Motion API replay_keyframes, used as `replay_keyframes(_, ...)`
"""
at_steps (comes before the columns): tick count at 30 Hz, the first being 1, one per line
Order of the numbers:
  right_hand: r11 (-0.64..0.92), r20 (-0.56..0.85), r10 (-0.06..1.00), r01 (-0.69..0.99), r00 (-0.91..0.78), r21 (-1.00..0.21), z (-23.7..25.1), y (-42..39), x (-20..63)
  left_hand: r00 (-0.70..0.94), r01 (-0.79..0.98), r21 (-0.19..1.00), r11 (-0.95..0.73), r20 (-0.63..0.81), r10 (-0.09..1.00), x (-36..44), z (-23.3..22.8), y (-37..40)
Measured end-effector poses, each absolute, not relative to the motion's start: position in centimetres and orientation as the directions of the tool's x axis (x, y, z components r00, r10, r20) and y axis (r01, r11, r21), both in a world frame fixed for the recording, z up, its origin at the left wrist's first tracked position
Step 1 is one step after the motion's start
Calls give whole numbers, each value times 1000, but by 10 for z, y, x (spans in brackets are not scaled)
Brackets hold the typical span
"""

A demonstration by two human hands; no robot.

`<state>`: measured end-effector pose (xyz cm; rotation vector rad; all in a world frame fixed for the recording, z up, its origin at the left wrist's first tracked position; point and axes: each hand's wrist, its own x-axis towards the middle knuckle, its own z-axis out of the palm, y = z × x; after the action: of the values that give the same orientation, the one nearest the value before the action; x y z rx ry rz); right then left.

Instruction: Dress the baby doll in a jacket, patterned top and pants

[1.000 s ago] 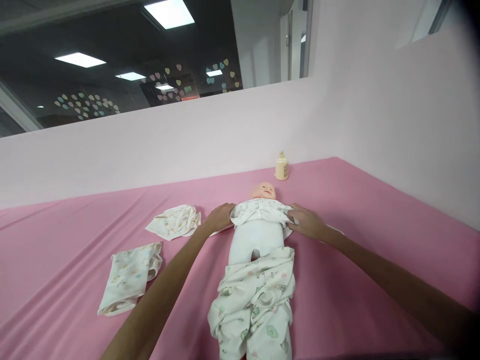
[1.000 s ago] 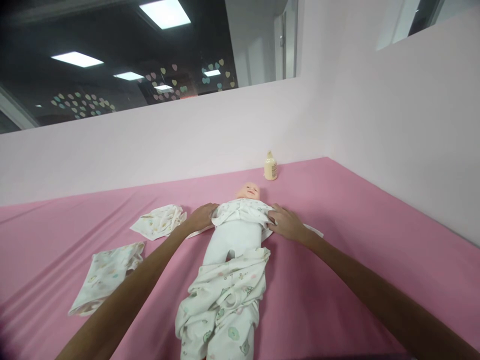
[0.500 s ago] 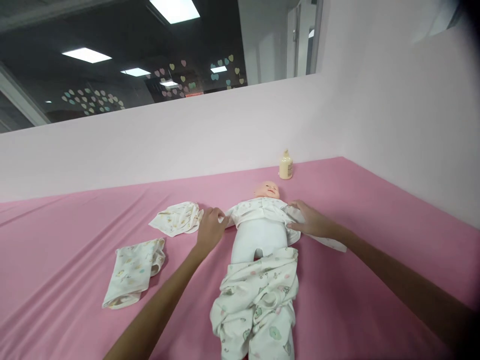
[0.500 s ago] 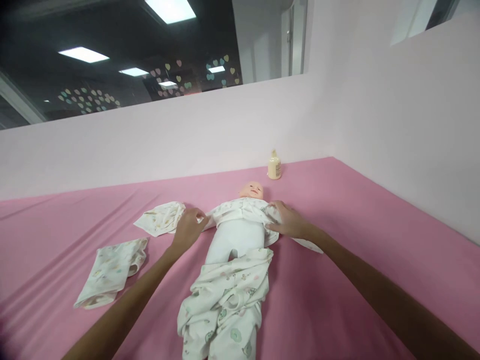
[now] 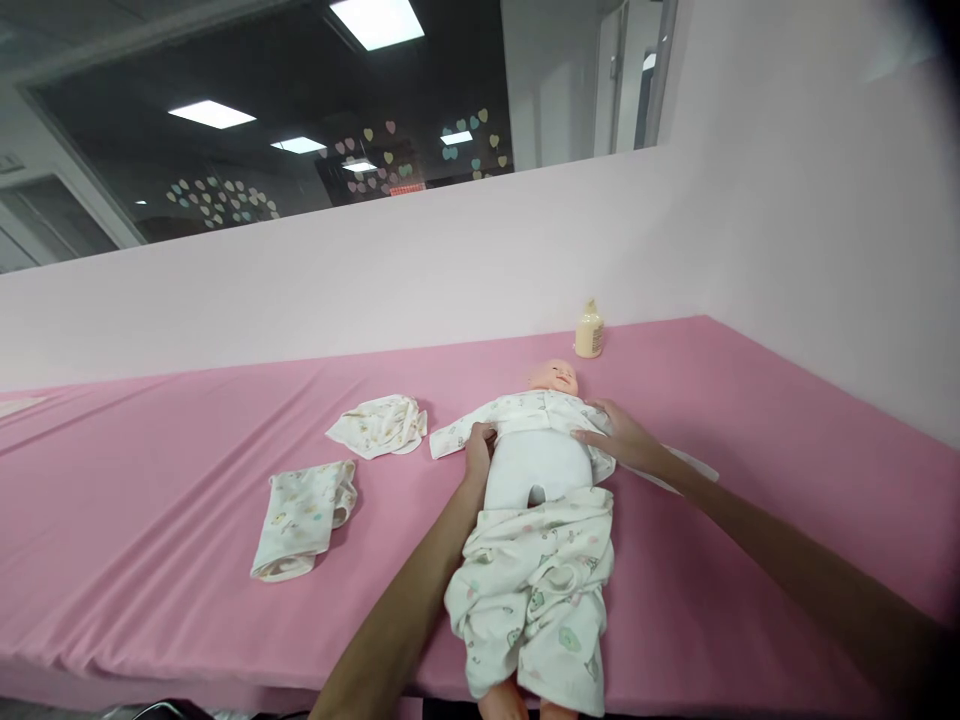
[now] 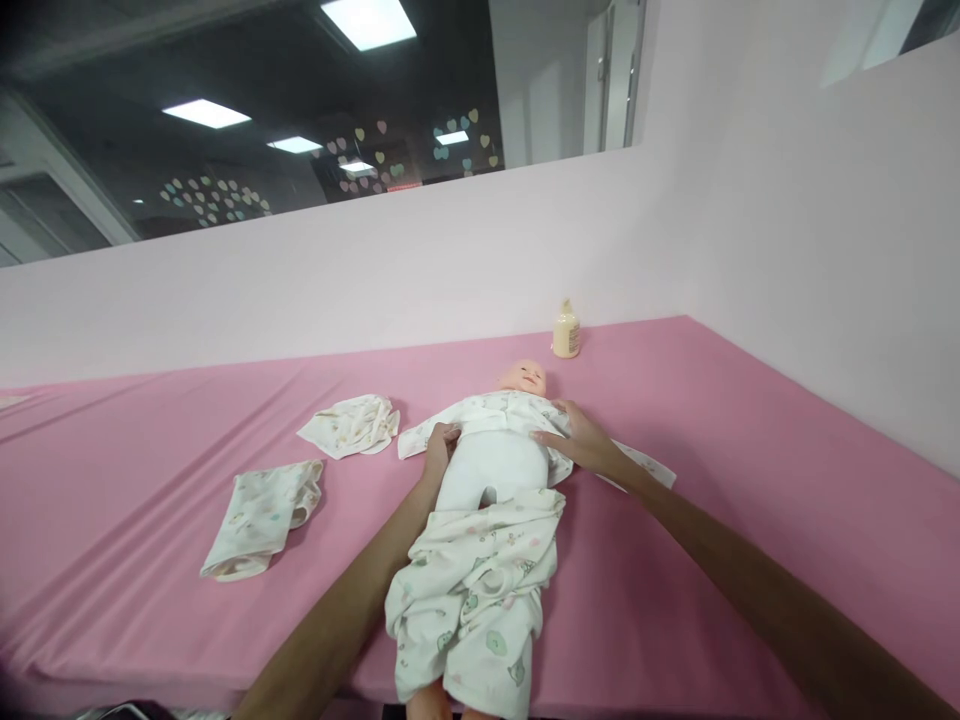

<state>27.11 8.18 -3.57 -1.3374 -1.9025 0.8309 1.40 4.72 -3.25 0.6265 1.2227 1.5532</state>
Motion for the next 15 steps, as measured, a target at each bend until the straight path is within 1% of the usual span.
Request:
replay_keyframes(3,282,171,952,511,-254,-812,-39,84,273,-382,-408,913,-3,-168,909,17,-31,54)
replay_keyframes(9,321,220,941,469,-259,-823,-44,86,275,-451,-376,925,-62,-124,884,20,-24,59)
replay_keyframes(11,328,225,938,471,-262,-819,-44,85,275,-414,-389,919,-71,-106,904,22,-22,60)
replay_keyframes(15,322,206,938,481,-278,-816,-41,83,278,-258,-451,888,-94,-29,966,28,-18,64)
